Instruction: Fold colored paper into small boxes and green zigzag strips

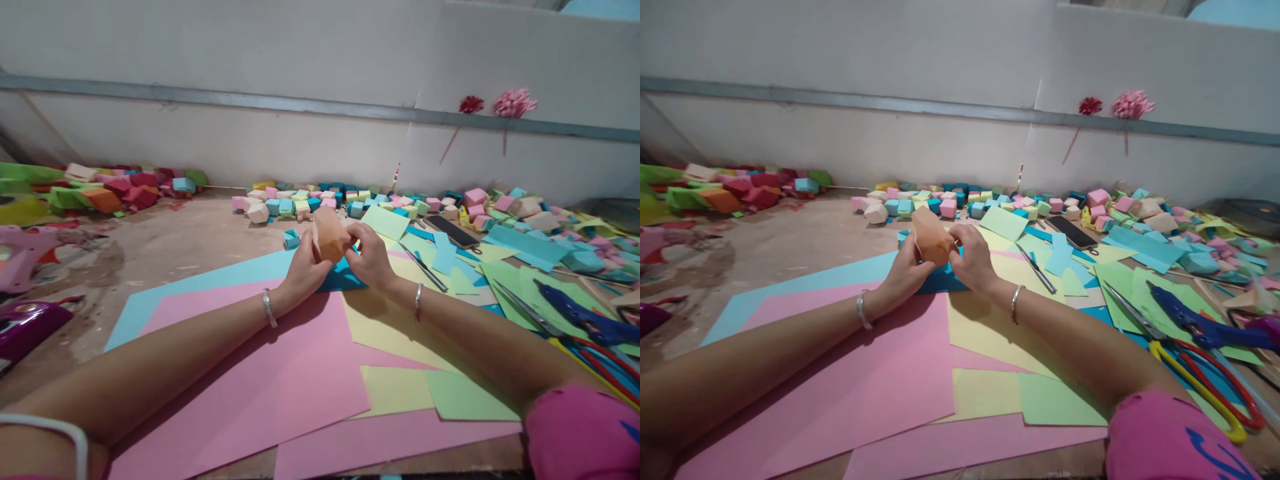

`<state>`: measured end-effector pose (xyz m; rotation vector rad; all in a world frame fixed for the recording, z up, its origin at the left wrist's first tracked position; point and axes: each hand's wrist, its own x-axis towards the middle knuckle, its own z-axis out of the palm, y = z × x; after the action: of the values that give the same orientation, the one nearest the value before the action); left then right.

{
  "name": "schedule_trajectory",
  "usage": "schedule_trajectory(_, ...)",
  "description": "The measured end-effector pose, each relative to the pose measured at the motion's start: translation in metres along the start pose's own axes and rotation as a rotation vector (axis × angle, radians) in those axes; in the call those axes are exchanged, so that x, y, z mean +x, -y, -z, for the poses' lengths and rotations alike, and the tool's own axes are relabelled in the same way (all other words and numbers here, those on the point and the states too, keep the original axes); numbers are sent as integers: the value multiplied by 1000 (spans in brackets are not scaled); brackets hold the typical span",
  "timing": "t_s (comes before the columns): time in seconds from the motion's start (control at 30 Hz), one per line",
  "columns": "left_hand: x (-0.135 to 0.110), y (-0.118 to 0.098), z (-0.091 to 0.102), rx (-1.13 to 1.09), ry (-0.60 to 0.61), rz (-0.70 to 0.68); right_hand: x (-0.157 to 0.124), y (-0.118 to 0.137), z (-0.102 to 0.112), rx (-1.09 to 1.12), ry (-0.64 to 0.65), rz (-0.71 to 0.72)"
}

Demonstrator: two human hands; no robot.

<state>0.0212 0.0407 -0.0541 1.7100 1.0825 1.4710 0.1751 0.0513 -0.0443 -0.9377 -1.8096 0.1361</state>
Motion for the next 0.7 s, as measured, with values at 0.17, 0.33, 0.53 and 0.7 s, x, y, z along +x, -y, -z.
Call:
schedule_trajectory(0.17,-3,-10,0,-109,150,84,-2,1,1,-24,19,-20)
schedule_trajectory(0.33,-8,-20,1,-61,232,95,-7,2,1,-189,57,-51)
schedule_trajectory(0.53,-5,-13,2,155,99,-19,-6,4,2,-65,104,-16)
schedule_trajectory(0.7,-3,-9,4,247,27,-1,-5,8,3,74,133,-135)
